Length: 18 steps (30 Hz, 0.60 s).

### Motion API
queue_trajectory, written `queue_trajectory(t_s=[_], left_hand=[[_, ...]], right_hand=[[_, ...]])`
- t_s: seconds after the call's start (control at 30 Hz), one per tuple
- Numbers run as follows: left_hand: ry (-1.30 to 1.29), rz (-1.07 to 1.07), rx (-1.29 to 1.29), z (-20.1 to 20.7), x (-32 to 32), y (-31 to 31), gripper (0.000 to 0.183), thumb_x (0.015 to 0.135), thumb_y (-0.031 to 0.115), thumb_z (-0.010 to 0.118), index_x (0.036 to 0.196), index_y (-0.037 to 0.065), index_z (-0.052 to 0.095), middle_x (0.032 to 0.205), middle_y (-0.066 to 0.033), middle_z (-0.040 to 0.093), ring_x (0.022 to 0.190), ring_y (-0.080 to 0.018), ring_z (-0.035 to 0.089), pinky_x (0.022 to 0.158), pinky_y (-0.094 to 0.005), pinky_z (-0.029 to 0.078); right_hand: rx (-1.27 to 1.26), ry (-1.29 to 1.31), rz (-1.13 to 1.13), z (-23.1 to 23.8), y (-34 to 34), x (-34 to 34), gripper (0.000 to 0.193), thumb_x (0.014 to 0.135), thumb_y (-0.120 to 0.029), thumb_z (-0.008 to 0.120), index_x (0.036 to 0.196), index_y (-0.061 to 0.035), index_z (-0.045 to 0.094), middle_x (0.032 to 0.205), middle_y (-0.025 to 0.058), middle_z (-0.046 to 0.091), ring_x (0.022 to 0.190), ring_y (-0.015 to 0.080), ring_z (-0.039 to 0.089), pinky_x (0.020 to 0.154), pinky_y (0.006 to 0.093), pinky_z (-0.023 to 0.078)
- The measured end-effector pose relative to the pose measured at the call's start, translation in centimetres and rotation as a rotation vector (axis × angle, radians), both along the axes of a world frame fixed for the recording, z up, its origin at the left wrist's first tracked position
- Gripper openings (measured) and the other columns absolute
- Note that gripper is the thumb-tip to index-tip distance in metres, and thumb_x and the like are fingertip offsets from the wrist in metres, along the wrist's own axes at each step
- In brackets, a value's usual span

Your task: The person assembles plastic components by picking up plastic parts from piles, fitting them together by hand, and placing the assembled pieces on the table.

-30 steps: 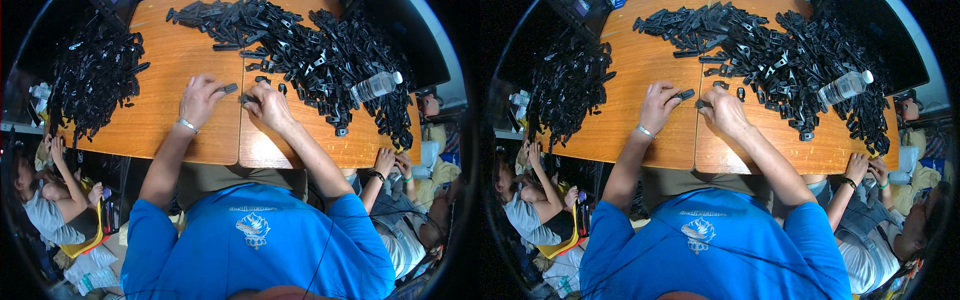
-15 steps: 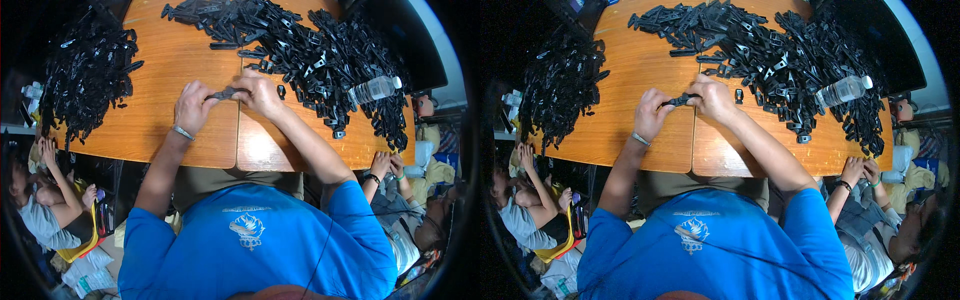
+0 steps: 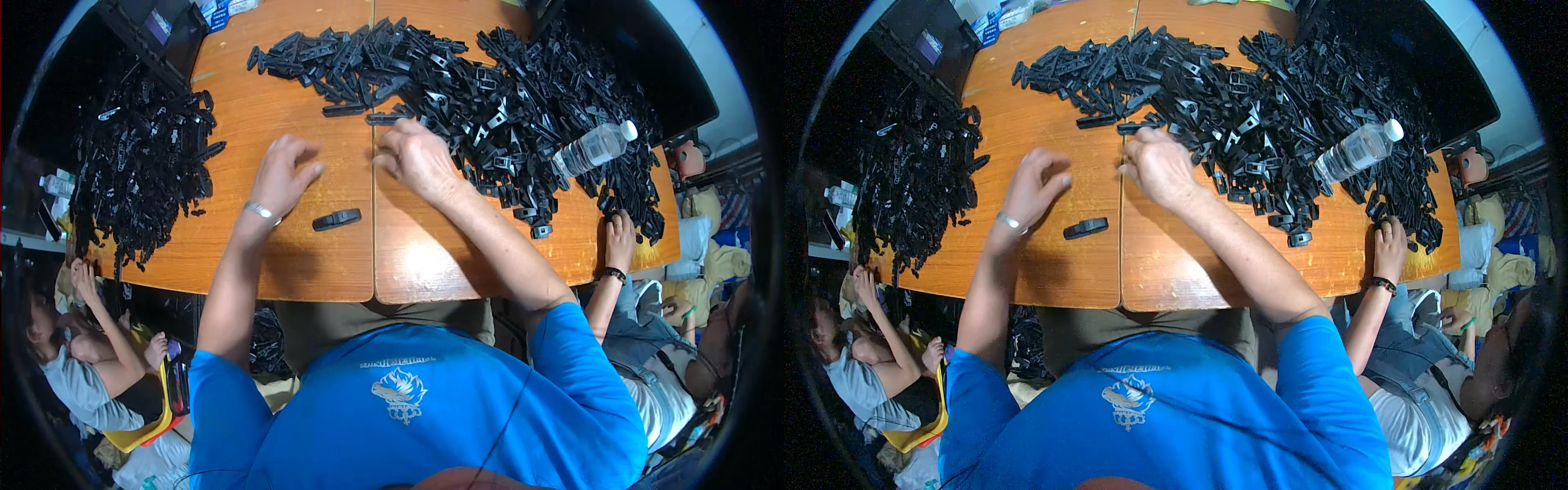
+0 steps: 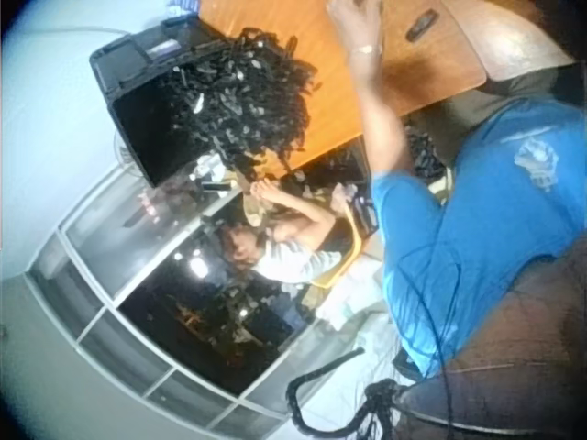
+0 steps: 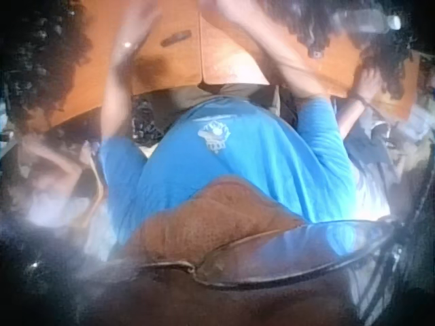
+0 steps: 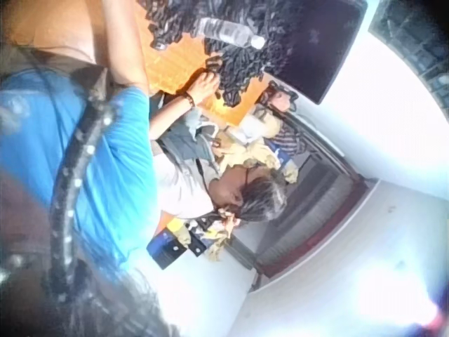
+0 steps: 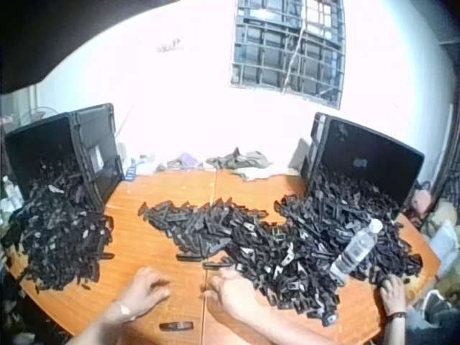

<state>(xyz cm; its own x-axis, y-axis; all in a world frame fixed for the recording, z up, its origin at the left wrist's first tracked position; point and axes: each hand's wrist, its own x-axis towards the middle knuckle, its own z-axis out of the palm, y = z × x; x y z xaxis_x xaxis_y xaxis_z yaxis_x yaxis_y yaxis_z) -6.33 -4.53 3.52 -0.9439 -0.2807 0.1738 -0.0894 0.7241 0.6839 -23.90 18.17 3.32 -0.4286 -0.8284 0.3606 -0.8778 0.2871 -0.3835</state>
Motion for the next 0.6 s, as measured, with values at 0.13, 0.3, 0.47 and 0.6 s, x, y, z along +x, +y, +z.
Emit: queue_trajectory(t_s=[0.13,0.3,0.47,0.6], left_hand=[[0.254,0.202,-0.303,-2.7,-7.4,-0.8,0.027,0.091,0.012,0.081,0.117,0.007,0.077,0.116,-0.0129,0.07,0.112,-0.034,0.066,0.098,-0.0451,0.054],[0.255,0.224,-0.329,-4.6,-11.0,-1.0,0.017,0.088,0.009,0.082,0.104,0.007,0.075,0.108,-0.0122,0.07,0.109,-0.0352,0.066,0.093,-0.0462,0.054],[0.244,0.189,-0.358,-5.7,-8.0,-1.0,0.02,0.086,0.011,0.085,0.095,0.008,0.068,0.099,-0.0113,0.067,0.101,-0.0332,0.067,0.087,-0.0491,0.055],[0.301,0.187,-0.478,-4.3,-4.6,1.1,0.024,0.083,0.006,0.085,0.093,0.005,0.063,0.093,-0.0113,0.064,0.091,-0.0342,0.065,0.078,-0.0483,0.053]], right_hand=[[0.147,0.181,-0.047,-1.4,-1.8,-1.4,0.021,0.089,-0.015,0.073,0.108,-0.0122,0.081,0.11,0.0132,0.07,0.115,0.035,0.065,0.092,0.048,0.058],[0.256,0.192,-0.01,-0.8,-2.1,-1.5,0.022,0.093,-0.014,0.066,0.109,-0.0137,0.082,0.112,0.0138,0.069,0.12,0.0325,0.064,0.098,0.0489,0.054],[0.185,0.114,0.085,0.5,-1.1,-0.5,0.025,0.093,-0.011,0.065,0.114,-0.0126,0.079,0.11,0.0182,0.065,0.11,0.0379,0.068,0.088,0.0501,0.059],[0.177,0.041,0.177,-0.8,-0.9,1.6,0.022,0.091,-0.006,0.064,0.113,-0.007,0.069,0.101,0.0223,0.069,0.087,0.0429,0.075,0.071,0.0498,0.062]])
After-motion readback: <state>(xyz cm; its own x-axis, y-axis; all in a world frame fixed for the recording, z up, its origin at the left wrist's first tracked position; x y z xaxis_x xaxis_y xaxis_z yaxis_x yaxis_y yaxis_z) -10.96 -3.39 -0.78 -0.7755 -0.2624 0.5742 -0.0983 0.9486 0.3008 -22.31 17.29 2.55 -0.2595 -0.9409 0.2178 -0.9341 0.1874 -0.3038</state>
